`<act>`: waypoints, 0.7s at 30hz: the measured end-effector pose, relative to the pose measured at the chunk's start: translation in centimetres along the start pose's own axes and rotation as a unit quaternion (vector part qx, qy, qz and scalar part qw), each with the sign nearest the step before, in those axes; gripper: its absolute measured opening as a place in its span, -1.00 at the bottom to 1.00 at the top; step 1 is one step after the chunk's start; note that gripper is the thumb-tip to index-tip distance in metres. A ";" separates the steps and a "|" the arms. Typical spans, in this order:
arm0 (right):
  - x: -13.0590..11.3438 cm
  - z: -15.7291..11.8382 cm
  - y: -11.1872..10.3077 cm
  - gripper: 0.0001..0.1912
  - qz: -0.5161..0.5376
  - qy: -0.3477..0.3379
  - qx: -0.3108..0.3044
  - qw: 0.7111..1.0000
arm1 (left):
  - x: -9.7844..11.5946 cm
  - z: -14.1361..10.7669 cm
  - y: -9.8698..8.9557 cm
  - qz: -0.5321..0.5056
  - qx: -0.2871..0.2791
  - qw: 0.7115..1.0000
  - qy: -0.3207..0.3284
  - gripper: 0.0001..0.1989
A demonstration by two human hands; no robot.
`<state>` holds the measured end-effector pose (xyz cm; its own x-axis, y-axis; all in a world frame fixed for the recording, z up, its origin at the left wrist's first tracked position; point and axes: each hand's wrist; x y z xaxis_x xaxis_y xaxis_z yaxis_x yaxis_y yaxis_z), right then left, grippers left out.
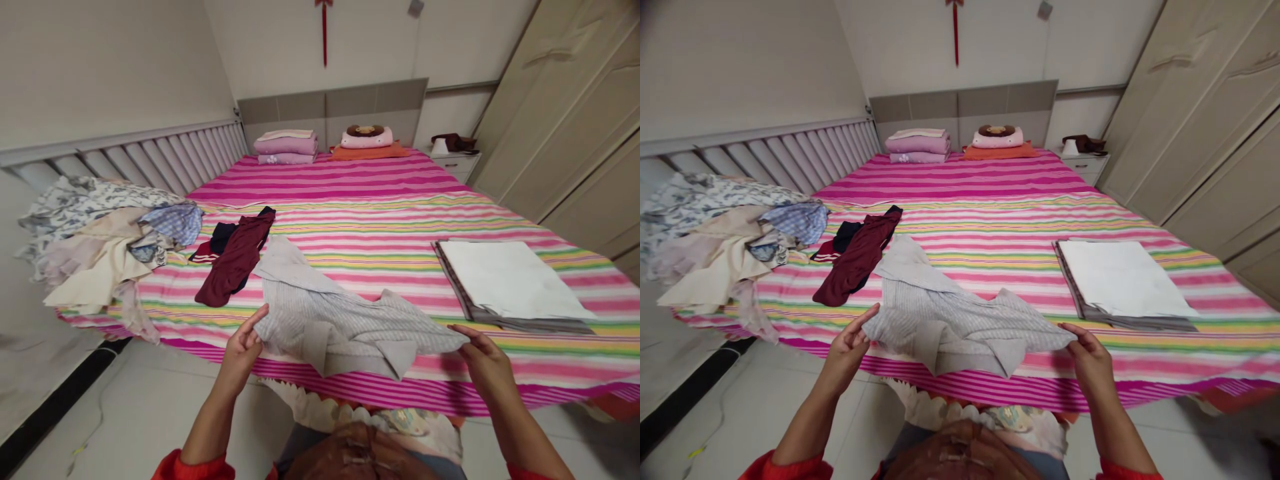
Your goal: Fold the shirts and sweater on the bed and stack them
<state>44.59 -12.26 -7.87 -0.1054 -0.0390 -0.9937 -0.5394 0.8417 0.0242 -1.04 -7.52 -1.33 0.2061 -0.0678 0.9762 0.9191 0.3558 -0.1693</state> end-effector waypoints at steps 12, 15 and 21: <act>-3.8 -0.9 2.6 -0.70 0.131 0.053 -0.056 0.988 | 0.3 0.1 1.4 0.139 -0.107 0.982 0.074 -0.74; -4.5 -1.9 3.3 -0.72 0.143 0.067 -0.098 0.983 | 1.5 -1.2 2.9 0.128 -0.222 0.966 0.025 -0.73; -5.3 -6.1 5.9 -0.63 0.115 0.055 -0.239 0.962 | 3.7 -4.0 8.0 0.100 -0.247 0.963 0.038 -0.60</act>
<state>36.83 -10.36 -1.78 -0.3416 0.0407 -0.9390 -0.8116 0.4910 0.3166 8.37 -8.65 0.39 0.4015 -0.1193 0.9080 0.9027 -0.1159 -0.4144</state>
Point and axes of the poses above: each hand's wrist, its own z-axis towards the middle knuckle, its own y-axis out of the palm, x = y × z, and after that the axes turned 15 degrees about x, right-handed
